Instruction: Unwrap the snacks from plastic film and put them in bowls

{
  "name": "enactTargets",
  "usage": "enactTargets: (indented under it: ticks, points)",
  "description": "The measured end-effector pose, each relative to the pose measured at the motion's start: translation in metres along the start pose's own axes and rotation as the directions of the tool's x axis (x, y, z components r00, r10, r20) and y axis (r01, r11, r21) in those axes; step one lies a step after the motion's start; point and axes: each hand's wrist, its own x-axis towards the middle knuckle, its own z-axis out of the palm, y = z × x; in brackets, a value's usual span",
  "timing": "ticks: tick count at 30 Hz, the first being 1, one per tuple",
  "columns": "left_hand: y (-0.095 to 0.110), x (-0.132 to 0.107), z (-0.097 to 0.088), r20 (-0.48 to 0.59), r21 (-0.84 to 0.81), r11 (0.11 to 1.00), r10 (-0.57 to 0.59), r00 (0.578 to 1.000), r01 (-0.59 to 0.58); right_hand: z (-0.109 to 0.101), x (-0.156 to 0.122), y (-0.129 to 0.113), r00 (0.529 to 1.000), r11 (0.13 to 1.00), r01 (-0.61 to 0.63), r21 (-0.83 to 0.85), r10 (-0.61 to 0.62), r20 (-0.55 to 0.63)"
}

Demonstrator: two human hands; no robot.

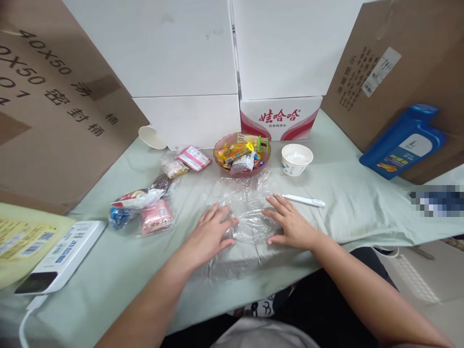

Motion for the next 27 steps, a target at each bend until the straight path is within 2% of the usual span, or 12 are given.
enactTargets:
  ticks: [3, 5, 9, 13, 15, 17, 19, 20, 21, 23, 25, 27]
  points:
    - [0.000, 0.002, -0.003, -0.064, -0.079, 0.982, 0.164, 0.984, -0.169, -0.010, 0.002, 0.000, 0.999, 0.994, 0.049, 0.101, -0.049, 0.004]
    - [-0.004, 0.004, -0.007, -0.053, -0.195, 0.961, 0.189, 0.981, -0.196, -0.015, 0.004, 0.003, 0.998, 0.984, 0.058, 0.168, -0.061, 0.017]
    - [-0.019, 0.004, -0.013, 0.045, -0.466, 0.884, 0.062, 0.997, -0.034, -0.021, 0.002, 0.006, 0.993, 0.959, 0.038, 0.282, -0.067, 0.093]
    - [-0.031, 0.001, -0.020, 0.088, -0.707, 0.704, -0.018, 0.996, 0.075, -0.024, 0.000, 0.001, 0.998, 0.900, -0.052, 0.432, 0.030, 0.057]
    - [-0.033, 0.000, -0.022, 0.175, -0.820, 0.556, 0.016, 0.984, 0.137, -0.027, -0.001, -0.002, 0.986, 0.785, -0.158, 0.599, 0.157, 0.055]
    - [-0.034, 0.000, -0.023, 0.281, -0.876, 0.427, 0.075, 0.957, 0.224, -0.030, -0.002, -0.002, 0.950, 0.579, -0.287, 0.763, 0.273, 0.150]
    - [-0.035, 0.002, -0.022, 0.325, -0.878, 0.394, 0.072, 0.943, 0.272, -0.032, -0.003, -0.001, 0.902, 0.395, -0.403, 0.826, 0.323, 0.286]
    - [-0.037, 0.004, -0.020, 0.305, -0.875, 0.404, 0.029, 0.952, 0.268, -0.032, -0.003, 0.001, 0.880, 0.346, -0.448, 0.825, 0.331, 0.339]
    - [-0.039, 0.006, -0.017, 0.264, -0.872, 0.419, -0.033, 0.964, 0.254, -0.030, -0.003, 0.002, 0.860, 0.329, -0.484, 0.811, 0.348, 0.373]
    - [-0.042, 0.012, -0.010, 0.167, -0.864, 0.452, -0.158, 0.973, 0.221, -0.025, -0.002, 0.004, 0.826, 0.361, -0.536, 0.763, 0.409, 0.386]
    - [-0.045, 0.017, -0.003, 0.108, -0.859, 0.467, -0.240, 0.965, 0.212, -0.017, -0.001, 0.005, 0.810, 0.441, -0.561, 0.701, 0.467, 0.355]
    - [-0.046, 0.020, 0.002, 0.107, -0.849, 0.475, -0.274, 0.956, 0.231, -0.012, 0.000, 0.004, 0.807, 0.522, -0.571, 0.633, 0.498, 0.318]
